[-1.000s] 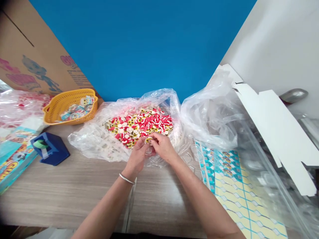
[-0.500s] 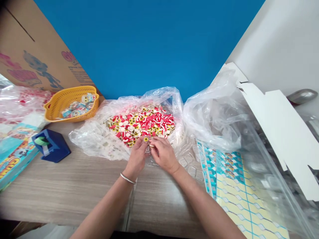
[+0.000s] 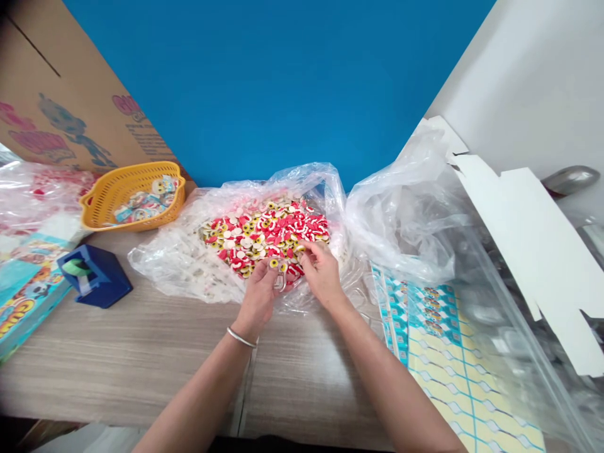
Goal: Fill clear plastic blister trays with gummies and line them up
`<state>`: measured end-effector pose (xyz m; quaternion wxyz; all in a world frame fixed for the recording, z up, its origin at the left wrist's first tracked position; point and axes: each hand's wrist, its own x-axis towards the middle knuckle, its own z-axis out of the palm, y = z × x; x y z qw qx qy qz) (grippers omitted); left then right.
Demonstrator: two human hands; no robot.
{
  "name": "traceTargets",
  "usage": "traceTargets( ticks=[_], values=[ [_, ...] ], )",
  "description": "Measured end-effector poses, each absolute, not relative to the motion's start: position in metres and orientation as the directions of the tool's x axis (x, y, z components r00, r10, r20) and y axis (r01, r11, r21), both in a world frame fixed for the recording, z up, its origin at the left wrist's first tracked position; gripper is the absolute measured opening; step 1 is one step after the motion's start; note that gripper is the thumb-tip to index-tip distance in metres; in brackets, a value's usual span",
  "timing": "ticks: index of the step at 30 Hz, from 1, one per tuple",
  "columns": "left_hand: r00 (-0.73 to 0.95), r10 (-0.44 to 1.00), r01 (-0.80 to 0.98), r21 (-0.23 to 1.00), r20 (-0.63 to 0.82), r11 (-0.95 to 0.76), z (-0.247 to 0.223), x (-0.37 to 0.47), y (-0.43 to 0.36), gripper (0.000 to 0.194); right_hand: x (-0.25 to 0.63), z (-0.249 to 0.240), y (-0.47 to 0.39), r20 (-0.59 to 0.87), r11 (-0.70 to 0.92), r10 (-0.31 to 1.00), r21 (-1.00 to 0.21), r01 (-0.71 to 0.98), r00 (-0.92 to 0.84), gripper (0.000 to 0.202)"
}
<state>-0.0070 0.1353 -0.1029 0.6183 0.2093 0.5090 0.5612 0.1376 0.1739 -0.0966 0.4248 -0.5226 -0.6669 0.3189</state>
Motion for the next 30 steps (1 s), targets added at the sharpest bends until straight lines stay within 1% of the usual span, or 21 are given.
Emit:
traceTargets(
  ticks=[2,3,4,6,8,9,13,16,18,21,23,27,28,30],
  values=[
    [-0.151,0.906,-0.479,0.831,-0.396,0.283,-0.104,-0.007,0.135,0.039,0.140,-0.092,0.181,0.300,0.311,0.945,-0.708,0.634,-0.129,0.038],
    [-0.149,0.907,-0.479,0.831,-0.394,0.282,-0.104,-0.007,0.135,0.040,0.140,-0.090,0.181,0.307,0.338,0.936,-0.646,0.684,-0.173,0.041],
    [-0.146,0.910,-0.481,0.832,-0.388,0.277,-0.104,-0.006,0.135,0.041,0.138,-0.088,0.180,0.294,0.355,0.932,-0.616,0.703,-0.213,0.041],
    [-0.142,0.919,-0.483,0.836,-0.367,0.260,-0.104,-0.006,0.133,0.039,0.131,-0.086,0.174,0.227,0.346,0.938,-0.639,0.687,-0.262,0.032],
    [-0.141,0.927,-0.485,0.840,-0.348,0.242,-0.104,-0.006,0.131,0.037,0.126,-0.088,0.166,0.166,0.316,0.944,-0.700,0.641,-0.283,0.018],
    [-0.141,0.927,-0.487,0.840,-0.347,0.240,-0.104,-0.006,0.131,0.036,0.124,-0.090,0.162,0.160,0.308,0.945,-0.727,0.614,-0.285,0.013],
    [-0.137,0.918,-0.495,0.829,-0.371,0.261,-0.104,-0.007,0.128,0.033,0.126,-0.100,0.159,0.237,0.345,0.934,-0.797,0.496,-0.269,0.013],
    [-0.126,0.926,-0.486,0.836,-0.355,0.255,-0.107,-0.006,0.128,0.033,0.128,-0.106,0.159,0.297,0.391,0.916,-0.807,0.443,-0.268,0.015],
    [-0.139,0.936,-0.448,0.863,-0.324,0.233,-0.110,-0.005,0.128,0.032,0.125,-0.106,0.157,0.305,0.398,0.916,-0.785,0.476,-0.262,0.016],
    [-0.221,0.929,-0.391,0.899,-0.298,0.195,-0.115,-0.002,0.128,0.027,0.117,-0.102,0.154,0.263,0.343,0.939,-0.732,0.589,-0.220,0.013],
    [-0.242,0.912,-0.398,0.891,-0.331,0.217,-0.114,-0.001,0.128,0.025,0.114,-0.100,0.153,0.239,0.320,0.947,-0.702,0.636,-0.213,0.012],
    [-0.201,0.889,-0.443,0.848,-0.411,0.292,-0.107,0.000,0.130,0.026,0.117,-0.099,0.165,0.241,0.316,0.949,-0.689,0.653,-0.205,0.019],
    [-0.201,0.885,-0.449,0.843,-0.419,0.297,-0.105,0.000,0.131,0.025,0.118,-0.099,0.171,0.224,0.300,0.954,-0.673,0.676,-0.201,0.019],
    [-0.203,0.882,-0.454,0.839,-0.425,0.300,-0.104,0.001,0.133,0.023,0.117,-0.098,0.182,0.147,0.256,0.967,-0.599,0.759,-0.210,0.017]
  ],
)
